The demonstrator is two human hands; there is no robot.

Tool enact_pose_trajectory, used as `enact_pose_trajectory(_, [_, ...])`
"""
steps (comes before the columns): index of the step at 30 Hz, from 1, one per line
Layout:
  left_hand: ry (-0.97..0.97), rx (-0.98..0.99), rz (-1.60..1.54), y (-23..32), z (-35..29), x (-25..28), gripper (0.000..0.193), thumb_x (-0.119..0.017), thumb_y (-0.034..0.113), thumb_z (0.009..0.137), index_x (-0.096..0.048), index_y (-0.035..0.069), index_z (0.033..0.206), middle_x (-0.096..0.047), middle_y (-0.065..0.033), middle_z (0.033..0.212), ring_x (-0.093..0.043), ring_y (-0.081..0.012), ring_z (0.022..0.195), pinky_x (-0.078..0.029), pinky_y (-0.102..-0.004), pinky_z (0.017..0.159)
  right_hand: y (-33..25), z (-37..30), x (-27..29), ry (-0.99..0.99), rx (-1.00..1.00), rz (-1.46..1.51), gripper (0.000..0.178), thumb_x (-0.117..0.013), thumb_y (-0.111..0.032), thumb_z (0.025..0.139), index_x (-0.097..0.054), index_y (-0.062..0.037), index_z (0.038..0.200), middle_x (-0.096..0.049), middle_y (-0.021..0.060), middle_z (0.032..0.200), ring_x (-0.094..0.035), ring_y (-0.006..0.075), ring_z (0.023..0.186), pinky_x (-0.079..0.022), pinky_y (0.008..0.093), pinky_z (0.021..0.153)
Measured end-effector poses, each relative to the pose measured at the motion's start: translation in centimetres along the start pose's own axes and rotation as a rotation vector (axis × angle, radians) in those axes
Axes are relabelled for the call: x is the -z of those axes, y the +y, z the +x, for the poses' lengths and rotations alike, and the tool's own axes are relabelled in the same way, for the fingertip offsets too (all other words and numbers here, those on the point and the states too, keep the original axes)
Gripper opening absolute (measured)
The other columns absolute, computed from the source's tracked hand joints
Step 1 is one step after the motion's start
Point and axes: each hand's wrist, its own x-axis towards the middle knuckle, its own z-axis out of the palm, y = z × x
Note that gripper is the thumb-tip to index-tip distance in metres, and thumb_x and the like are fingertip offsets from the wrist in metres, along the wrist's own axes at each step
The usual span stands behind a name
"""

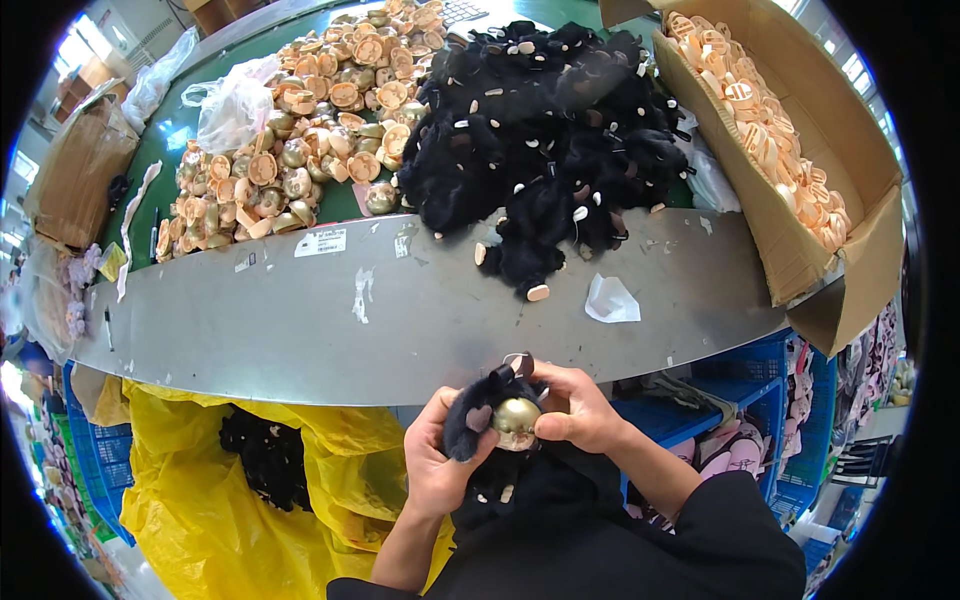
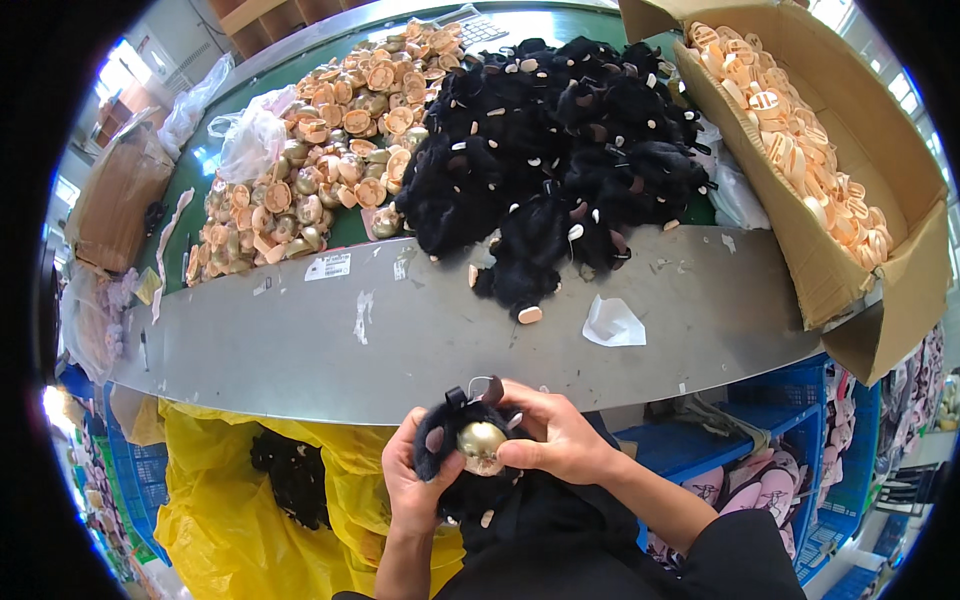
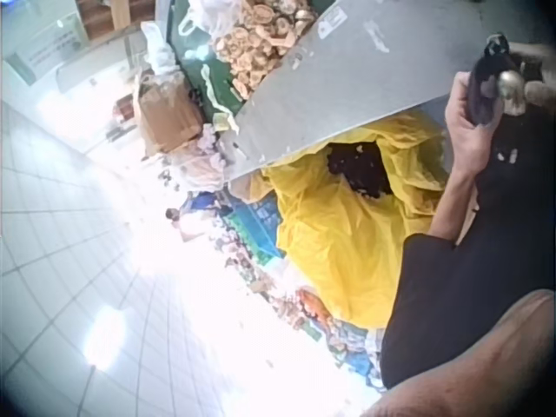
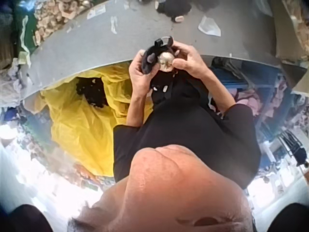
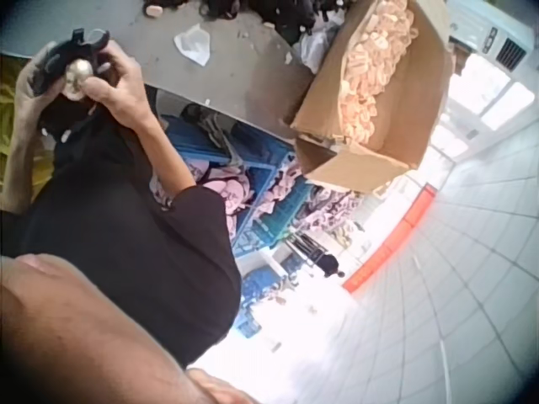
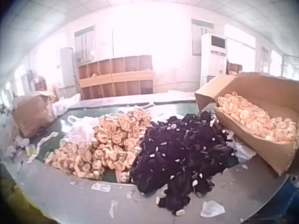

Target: The person repeatedly picks up black hair scrunchies and beige plastic hair clips from a metal table, inserts the clip into the scrunchie, and places the assembled unit back on the table. The process is repeated continuously with no other tools or secondary actions shown.

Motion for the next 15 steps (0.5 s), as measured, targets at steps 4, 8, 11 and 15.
enact_pose_trajectory(4, [0.01,-0.02,0.051,0.4,-0.3,0.1,0.018,-0.072,-0.002,0.09,-0.059,0.003,0.101,-0.058,0.0034,0.094,-0.049,-0.0025,0.084,-0.039,-0.0178,0.078,0.5,-0.3,0.1,-0.11,-0.267,0.268,0.078,-0.086,-0.042,0.082,-0.052,0.0016,0.138,-0.064,0.0063,0.117,-0.061,0.0125,0.106,-0.049,0.0294,0.098])
enact_pose_trajectory(8, [0.007,-0.075,0.08,0.9,-0.5,0.3,0.018,-0.071,-0.003,0.088,-0.058,0.002,0.1,-0.059,-0.0001,0.095,-0.051,-0.0048,0.085,-0.041,-0.0196,0.078,0.6,0.1,-0.4,-0.116,-0.295,0.311,0.078,-0.089,-0.038,0.08,-0.054,0.0021,0.136,-0.066,0.0071,0.118,-0.061,0.013,0.107,-0.049,0.0292,0.098])
enact_pose_trajectory(11, [-0.022,-0.068,0.028,1.5,-1.4,0.9,0.018,-0.071,-0.003,0.088,-0.058,0.001,0.099,-0.061,-0.0035,0.097,-0.053,-0.0077,0.087,-0.043,-0.0223,0.079,0.6,-0.4,-0.9,-0.175,-0.302,0.328,0.069,-0.088,-0.03,0.081,-0.056,0.003,0.132,-0.066,0.0074,0.117,-0.062,0.0125,0.106,-0.05,0.0291,0.097])
enact_pose_trajectory(15, [-0.084,-0.095,-0.081,1.7,-2.4,1.2,0.022,-0.075,0.004,0.087,-0.059,-0.001,0.101,-0.061,-0.009,0.104,-0.055,-0.0141,0.094,-0.045,-0.0272,0.085,-1.5,-0.9,-2.5,-0.243,-0.134,0.143,0.049,-0.085,-0.023,0.084,-0.062,0.0019,0.12,-0.056,0.0054,0.112,-0.053,0.0133,0.103,-0.046,0.0285,0.091])
